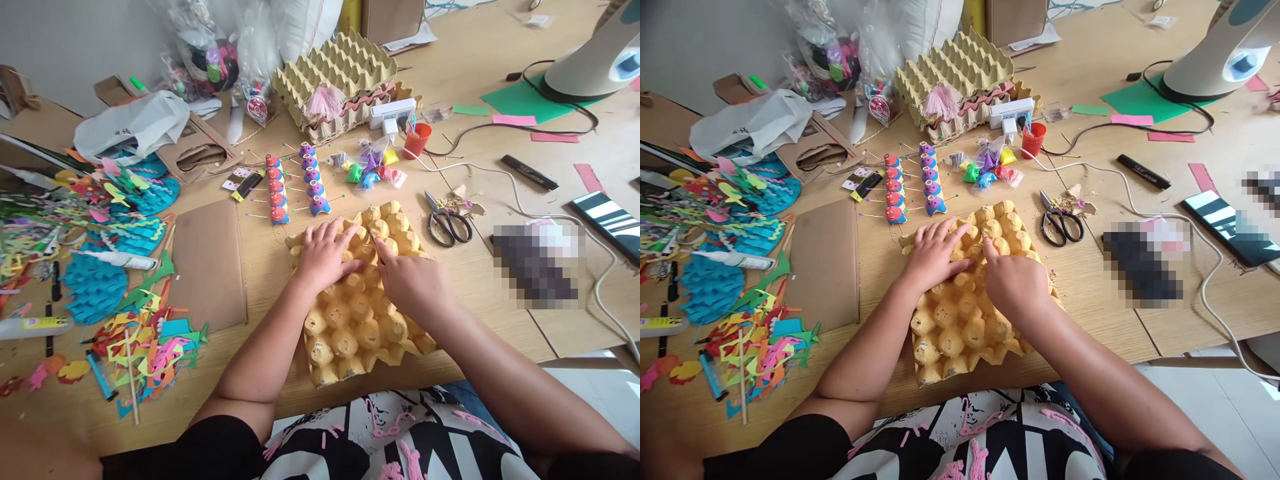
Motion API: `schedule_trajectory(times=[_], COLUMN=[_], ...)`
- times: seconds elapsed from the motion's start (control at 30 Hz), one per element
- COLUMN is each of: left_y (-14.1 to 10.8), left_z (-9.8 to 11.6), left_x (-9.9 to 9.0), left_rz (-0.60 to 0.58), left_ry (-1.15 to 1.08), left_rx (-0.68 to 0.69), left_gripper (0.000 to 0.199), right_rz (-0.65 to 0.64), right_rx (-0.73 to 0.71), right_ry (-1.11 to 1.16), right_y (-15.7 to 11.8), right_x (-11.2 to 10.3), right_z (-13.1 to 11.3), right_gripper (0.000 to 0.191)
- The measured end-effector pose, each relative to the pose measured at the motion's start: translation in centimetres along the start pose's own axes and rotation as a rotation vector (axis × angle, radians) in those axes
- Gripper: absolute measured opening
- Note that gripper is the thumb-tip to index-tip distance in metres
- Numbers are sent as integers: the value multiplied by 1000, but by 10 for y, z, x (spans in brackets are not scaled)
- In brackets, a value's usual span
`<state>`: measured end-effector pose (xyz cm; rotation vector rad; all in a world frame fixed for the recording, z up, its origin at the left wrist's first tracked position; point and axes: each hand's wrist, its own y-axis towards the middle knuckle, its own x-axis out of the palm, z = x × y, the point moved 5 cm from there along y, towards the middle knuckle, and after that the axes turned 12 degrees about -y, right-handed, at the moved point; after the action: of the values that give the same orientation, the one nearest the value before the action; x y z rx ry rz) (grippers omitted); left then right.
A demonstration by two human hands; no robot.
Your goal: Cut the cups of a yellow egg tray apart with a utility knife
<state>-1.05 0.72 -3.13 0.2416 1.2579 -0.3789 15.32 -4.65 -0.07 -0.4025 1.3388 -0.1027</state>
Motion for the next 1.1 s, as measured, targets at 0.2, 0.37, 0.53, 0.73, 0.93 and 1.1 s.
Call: schedule_trajectory(times=[0.2,0.37,0.53,0.73,0.93,1.1], left_y=[0,0,0,0,1,1], left_z=[0,-1,0,-1,-1,-1], left_x=[0,0,0,1,1,0], left_rz=[7,6,11,24,13,6], left_ry=[-10,-8,-17,-14,-21,-24], left_rx=[4,-1,2,6,7,3], left_gripper=[81,81,81,81,80,79], right_rz=[-23,3,-7,2,-7,18], right_rx=[6,1,3,-8,14,-8], right_ry=[0,-14,-40,-37,-44,-32], right_y=[-3,2,-1,3,-2,4], right_x=[-3,-5,-8,-12,-7,-8], right_z=[2,0,1,2,2,-1], right_gripper=[65,64,63,62,63,63])
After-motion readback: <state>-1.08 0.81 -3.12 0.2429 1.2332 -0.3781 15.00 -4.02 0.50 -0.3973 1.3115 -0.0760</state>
